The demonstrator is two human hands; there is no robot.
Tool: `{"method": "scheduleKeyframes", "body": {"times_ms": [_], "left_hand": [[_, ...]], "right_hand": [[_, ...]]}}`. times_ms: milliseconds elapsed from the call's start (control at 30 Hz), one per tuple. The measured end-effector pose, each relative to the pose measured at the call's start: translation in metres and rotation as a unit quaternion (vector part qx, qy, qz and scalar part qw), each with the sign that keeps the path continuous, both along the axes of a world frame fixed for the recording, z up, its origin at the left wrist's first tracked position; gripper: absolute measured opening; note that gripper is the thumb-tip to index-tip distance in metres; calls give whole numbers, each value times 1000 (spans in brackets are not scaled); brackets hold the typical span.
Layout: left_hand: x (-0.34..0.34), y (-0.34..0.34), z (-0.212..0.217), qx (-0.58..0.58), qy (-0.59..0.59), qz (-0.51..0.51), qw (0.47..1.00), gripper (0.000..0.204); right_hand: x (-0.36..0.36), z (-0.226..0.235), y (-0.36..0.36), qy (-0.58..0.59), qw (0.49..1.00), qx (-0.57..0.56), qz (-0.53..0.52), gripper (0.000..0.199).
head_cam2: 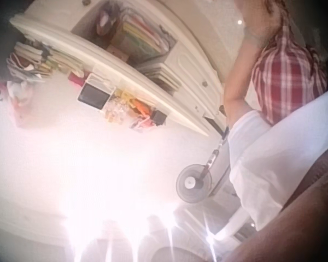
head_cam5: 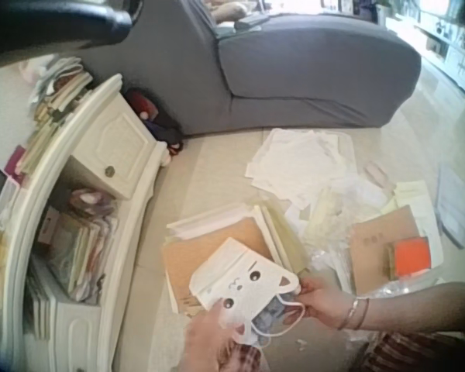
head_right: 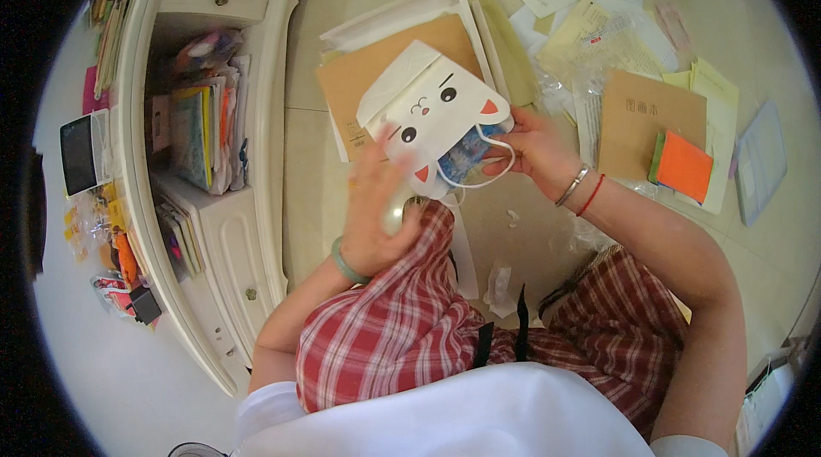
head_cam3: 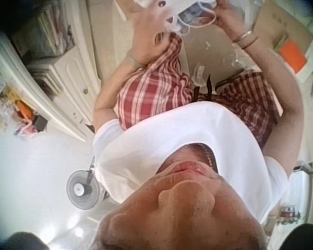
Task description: The person sits on the floor and organizes various stationery items, including notebooks, sticky notes, and a cat-shaped pouch, into a plastic storage box. They sort through papers and folders, placing selected items into the container before moving it to a shelf.
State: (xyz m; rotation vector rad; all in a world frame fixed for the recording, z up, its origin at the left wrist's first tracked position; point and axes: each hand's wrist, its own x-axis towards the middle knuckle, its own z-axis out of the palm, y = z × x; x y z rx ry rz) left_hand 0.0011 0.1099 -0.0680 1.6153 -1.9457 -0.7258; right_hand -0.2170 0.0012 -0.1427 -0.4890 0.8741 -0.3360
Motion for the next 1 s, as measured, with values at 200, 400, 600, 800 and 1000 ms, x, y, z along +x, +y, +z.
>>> {"method": "scheduleKeyframes", "body": {"times_ms": [200,400,600,800,1000], "left_hand": [[13,6,-18,323,604,323,653,50],[-5,-3,-20,331,584,355,651,38],[18,3,-11,401,421,309,753,27],[14,7,-8,432,360,208,800,33],[25,4,4,467,335,165,801,36]], "right_hand": [[17,27,-1,-18,1000,-22,-8,44],[31,23,-8,-24,999,-18,25,45],[14,37,-37,139,868,-471,72,53],[25,34,-33,252,638,-700,201,64],[9,21,-59,224,739,-587,243,30]]}}
